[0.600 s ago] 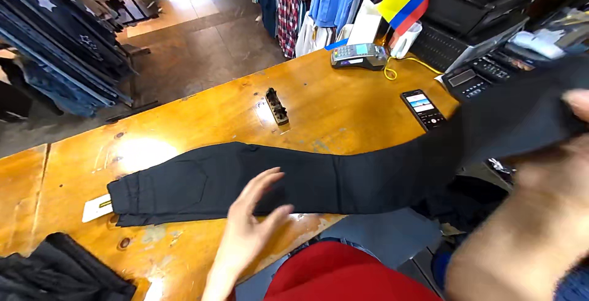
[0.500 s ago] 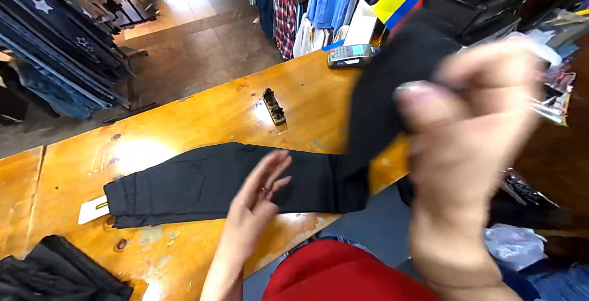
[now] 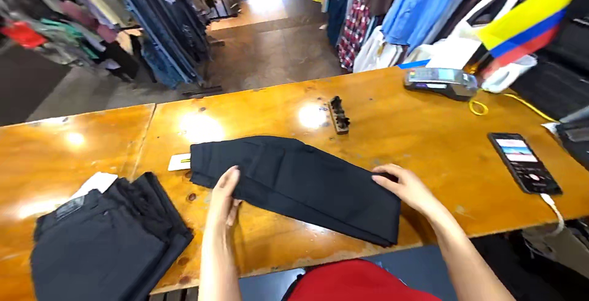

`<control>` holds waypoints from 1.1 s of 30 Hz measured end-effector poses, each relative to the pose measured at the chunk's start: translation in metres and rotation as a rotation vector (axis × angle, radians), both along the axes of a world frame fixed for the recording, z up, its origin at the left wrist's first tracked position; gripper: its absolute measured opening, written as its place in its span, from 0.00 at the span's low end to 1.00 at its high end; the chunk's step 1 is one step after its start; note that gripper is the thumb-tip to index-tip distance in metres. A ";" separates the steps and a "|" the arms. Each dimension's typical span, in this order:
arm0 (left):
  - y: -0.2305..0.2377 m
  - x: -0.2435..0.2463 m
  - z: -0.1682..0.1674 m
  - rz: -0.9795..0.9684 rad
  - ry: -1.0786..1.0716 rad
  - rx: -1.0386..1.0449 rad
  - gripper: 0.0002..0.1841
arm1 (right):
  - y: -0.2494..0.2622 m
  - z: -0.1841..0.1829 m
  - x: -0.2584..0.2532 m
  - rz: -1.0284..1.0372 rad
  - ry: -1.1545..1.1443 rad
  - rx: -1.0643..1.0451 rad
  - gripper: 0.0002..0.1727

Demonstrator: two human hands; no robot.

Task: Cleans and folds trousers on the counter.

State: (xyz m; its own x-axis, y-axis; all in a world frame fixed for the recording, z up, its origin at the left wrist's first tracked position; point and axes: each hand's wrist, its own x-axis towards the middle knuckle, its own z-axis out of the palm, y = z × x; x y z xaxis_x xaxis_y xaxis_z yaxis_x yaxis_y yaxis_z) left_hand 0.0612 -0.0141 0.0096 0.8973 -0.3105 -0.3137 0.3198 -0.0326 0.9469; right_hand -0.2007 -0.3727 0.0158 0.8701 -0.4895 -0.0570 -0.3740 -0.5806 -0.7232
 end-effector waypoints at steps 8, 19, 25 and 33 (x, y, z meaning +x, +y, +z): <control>-0.055 0.015 0.018 -0.138 -0.301 0.181 0.10 | -0.014 -0.002 -0.005 0.080 0.054 0.018 0.11; -0.083 0.016 0.030 -0.240 -0.591 0.844 0.23 | -0.052 0.025 0.200 -0.205 0.098 -0.088 0.40; -0.093 0.010 0.018 -0.132 -0.569 0.765 0.20 | -0.048 0.025 0.252 -0.273 0.333 -0.170 0.41; -0.078 -0.006 0.014 -0.035 -0.547 0.796 0.13 | -0.008 0.045 0.171 -0.423 -0.269 0.970 0.13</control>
State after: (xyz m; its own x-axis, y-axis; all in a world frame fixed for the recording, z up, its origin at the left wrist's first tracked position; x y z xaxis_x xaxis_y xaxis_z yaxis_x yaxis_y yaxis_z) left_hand 0.0555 -0.0918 0.0235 0.9761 -0.2167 0.0153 -0.1725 -0.7304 0.6609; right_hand -0.0293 -0.3810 0.0611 0.6835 -0.6019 -0.4129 -0.1699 0.4190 -0.8920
